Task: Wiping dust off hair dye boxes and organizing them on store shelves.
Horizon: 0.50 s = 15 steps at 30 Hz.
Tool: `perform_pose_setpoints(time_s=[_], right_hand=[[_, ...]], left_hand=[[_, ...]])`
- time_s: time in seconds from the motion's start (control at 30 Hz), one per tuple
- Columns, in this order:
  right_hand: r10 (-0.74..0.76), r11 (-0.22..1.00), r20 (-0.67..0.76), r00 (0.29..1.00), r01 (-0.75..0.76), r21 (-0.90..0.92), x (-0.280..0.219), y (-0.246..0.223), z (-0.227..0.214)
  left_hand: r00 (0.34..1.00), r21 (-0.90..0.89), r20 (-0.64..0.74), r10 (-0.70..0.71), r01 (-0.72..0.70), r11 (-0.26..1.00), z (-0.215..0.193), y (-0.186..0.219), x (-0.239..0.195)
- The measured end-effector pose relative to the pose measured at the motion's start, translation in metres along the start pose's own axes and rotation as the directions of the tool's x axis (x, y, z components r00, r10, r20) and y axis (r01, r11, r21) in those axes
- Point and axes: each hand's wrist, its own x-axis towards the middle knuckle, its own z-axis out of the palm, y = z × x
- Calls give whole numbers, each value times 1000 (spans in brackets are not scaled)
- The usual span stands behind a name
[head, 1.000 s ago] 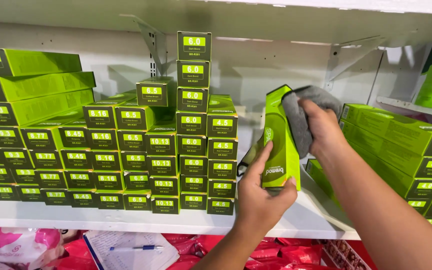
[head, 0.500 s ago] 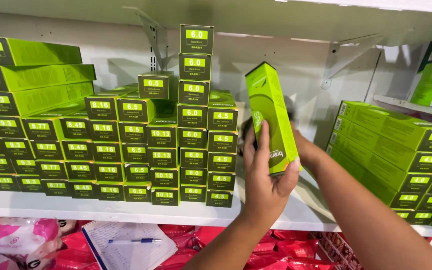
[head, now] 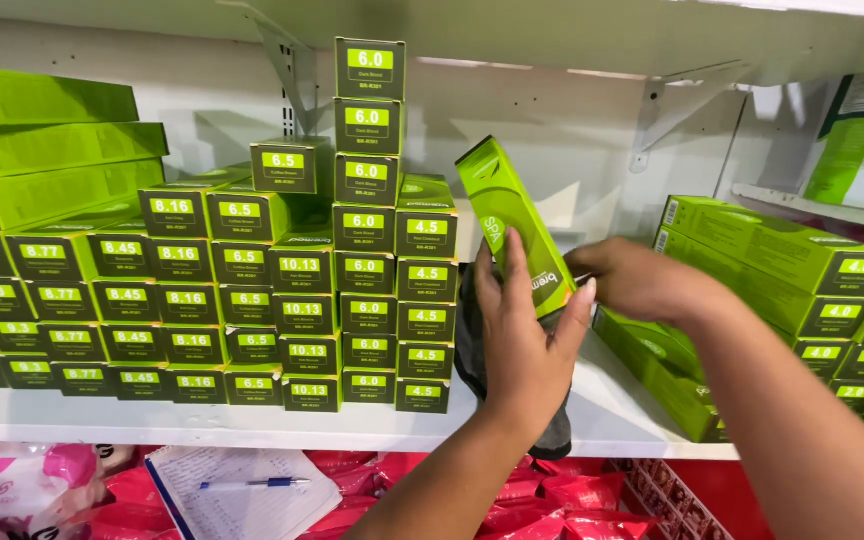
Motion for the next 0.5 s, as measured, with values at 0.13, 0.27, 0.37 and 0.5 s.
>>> perform_pose_setpoints(time_s=[0.13,0.27,0.37,0.5], right_hand=[[197,843,-46,979,-145,518,-46,-13,-21],[20,952,-75,997,4,306,-73,-40,-35],[131,976,24,991,-133,172,-78,-24,-42],[245,969,123,962,-238,-68,-82,-11,-54]], left_hand=[[999,25,-39,-24,25,999,20,-7,-5],[1000,83,-5,-18,18,996,41,-4,-8],[996,95,59,-62,56,994,59,-3,-16],[969,30,216,-119,116,993,81,-9,-32]])
